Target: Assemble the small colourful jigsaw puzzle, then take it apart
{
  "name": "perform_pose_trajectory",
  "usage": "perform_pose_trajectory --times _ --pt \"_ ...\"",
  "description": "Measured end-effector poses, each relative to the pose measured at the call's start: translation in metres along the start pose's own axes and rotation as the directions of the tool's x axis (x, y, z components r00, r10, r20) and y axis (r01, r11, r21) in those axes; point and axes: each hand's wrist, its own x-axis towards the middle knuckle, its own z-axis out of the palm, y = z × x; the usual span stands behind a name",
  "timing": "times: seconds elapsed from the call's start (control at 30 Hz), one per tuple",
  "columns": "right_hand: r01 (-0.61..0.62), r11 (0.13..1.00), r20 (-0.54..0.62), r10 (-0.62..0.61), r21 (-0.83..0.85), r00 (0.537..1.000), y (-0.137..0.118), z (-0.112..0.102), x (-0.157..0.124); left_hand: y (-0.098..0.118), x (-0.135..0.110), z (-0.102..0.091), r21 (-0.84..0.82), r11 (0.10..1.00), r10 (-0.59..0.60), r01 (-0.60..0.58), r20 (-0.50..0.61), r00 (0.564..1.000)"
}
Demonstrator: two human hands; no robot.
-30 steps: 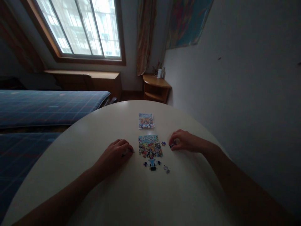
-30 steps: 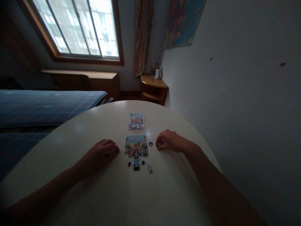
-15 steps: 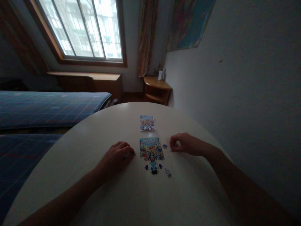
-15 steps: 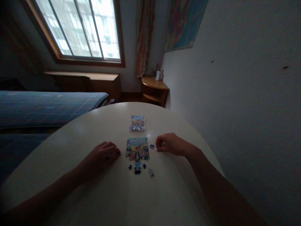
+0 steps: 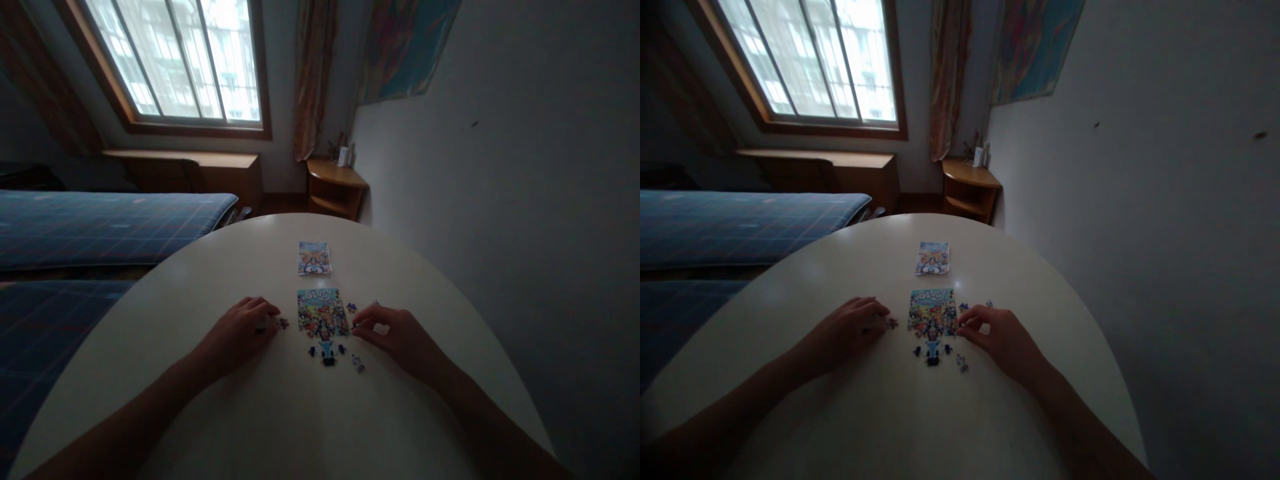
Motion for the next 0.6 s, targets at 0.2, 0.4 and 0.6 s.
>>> perform_pose_trajectory --times 0.2,0.4,0.6 --pt "-0.005 0.999 -0.027 0.004 -0.039 1.0 0.008 -0.001 0.0 0.0 0.0 0.002 -0.023 1.0 0.008 -0.008 -0.009 1.0" --pt "0.047 0.996 -0.048 -0.051 -0.081 0.998 0.013 0.002 0.001 0.004 0.002 0.004 -0.058 0.998 0.027 -0.028 -0.009 1.0" --pt "0.083 0.993 -0.032 -0.085 -0.08 0.996 0.013 0.006 0.0 0.005 0.004 0.005 -0.088 0.995 0.036 -0.036 0.004 0.999"
